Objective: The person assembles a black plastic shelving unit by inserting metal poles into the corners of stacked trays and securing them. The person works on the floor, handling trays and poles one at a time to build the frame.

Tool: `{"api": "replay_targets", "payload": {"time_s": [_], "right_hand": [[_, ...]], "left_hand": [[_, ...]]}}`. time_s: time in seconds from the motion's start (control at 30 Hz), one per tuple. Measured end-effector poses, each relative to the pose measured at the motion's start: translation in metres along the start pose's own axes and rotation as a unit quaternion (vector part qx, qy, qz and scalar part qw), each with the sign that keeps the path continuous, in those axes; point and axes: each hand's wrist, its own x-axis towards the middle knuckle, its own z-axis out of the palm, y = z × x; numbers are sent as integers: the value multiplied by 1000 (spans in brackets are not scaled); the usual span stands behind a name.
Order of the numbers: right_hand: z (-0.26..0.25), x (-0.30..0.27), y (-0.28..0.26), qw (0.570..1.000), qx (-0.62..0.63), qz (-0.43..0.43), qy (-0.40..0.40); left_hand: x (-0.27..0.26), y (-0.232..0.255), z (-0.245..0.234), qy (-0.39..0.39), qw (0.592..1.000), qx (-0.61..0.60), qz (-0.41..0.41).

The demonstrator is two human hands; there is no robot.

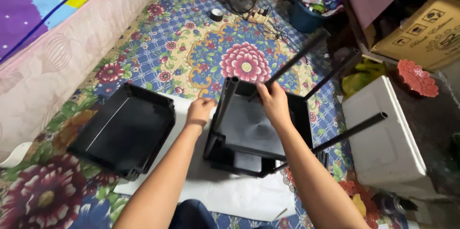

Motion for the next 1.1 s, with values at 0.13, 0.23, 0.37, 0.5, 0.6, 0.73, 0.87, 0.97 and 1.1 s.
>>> {"api": "replay_targets", "payload": {"time_s": [0.13,0.23,0.37,0.5,0.6,0.73,0.87,0.97,1.1], "right_hand": [[38,62,11,998,-24,-42,26],[62,87,22,994,-77,-74,31],[82,103,31,991,-97,-84,22],[91,108,34,994,-62,-94,-3],[92,108,37,993,-97,-73,-12],[94,107,38,991,-96,-89,-21],[95,108,39,990,-110,-83,-24],[93,112,37,986,-130,-92,-42],[95,116,34,981,-146,-93,-84]], "left_hand": [[30,18,32,-25,992,119,12],[43,13,45,-44,990,134,23],[56,-5,59,-64,980,188,-14],[56,-17,62,-43,992,114,35],[53,-18,63,-62,990,125,-29],[52,-12,62,-45,986,154,-36],[52,-11,59,-41,991,125,-14],[53,-12,60,-46,990,130,-15],[53,-15,62,-28,992,123,2]]}}
